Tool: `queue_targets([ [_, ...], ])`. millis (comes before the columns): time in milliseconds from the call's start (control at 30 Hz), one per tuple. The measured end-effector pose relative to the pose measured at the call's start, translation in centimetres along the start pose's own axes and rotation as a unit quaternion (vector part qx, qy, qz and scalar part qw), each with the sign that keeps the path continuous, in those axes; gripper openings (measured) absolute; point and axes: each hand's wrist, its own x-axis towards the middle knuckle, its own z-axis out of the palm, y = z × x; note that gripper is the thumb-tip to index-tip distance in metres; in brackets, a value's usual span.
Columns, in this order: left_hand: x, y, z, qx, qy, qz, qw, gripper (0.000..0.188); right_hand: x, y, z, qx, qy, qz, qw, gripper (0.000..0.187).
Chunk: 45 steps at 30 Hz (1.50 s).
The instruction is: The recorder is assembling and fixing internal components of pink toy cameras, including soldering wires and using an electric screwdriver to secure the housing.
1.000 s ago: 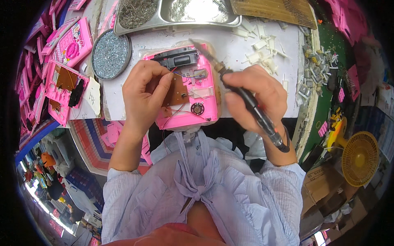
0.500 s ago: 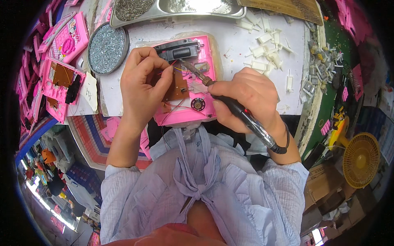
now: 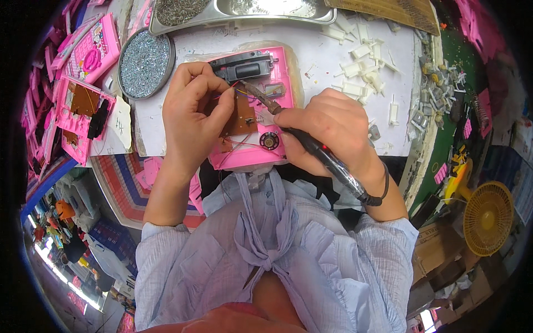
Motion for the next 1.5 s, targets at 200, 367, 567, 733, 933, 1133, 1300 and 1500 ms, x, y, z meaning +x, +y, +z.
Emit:
queue_targets([
  [200, -0.1, -0.1, 0.2, -0.012, 0.010, -0.001, 1.000, 0.010, 0.4, -0.4, -0.4, -0.067, -0.044, -0.023, 0.996, 0.037],
  [367, -0.1, 0.0, 0.2, -0.006, 0.016, 0.001, 1.000, 0.010, 0.1, -0.2, -0.7, -0.047, -0.029, -0.023, 0.998, 0.037],
  [567, -0.1, 0.0, 0.4, -0.012, 0.019, -0.006, 1.000, 0.010, 0.2, -0.2, -1.1, -0.025, -0.040, -0.001, 0.999, 0.037],
  [733, 0.0, 0.0, 0.5, -0.001, 0.028, 0.010, 1.000, 0.011, 0.3, -0.1, -1.2, -0.021, -0.042, -0.001, 0.999, 0.035],
  [933, -0.1, -0.2, 0.9, 0.001, 0.045, 0.019, 0.999, 0.012, 0.5, 0.2, -1.3, -0.011, -0.059, 0.002, 0.998, 0.035],
  [1133, -0.2, -0.2, 1.2, 0.005, 0.058, 0.031, 0.998, 0.012, 0.6, 0.5, -0.8, 0.000, -0.055, 0.000, 0.998, 0.035],
  [1300, -0.4, -0.4, 1.5, 0.004, 0.067, 0.030, 0.997, 0.013, 0.9, 0.4, -0.7, -0.015, -0.056, 0.000, 0.998, 0.035],
  [1500, -0.5, -0.4, 1.6, 0.011, 0.074, 0.031, 0.997, 0.013, 0.8, 0.4, -0.6, -0.014, -0.047, 0.003, 0.999, 0.034],
])
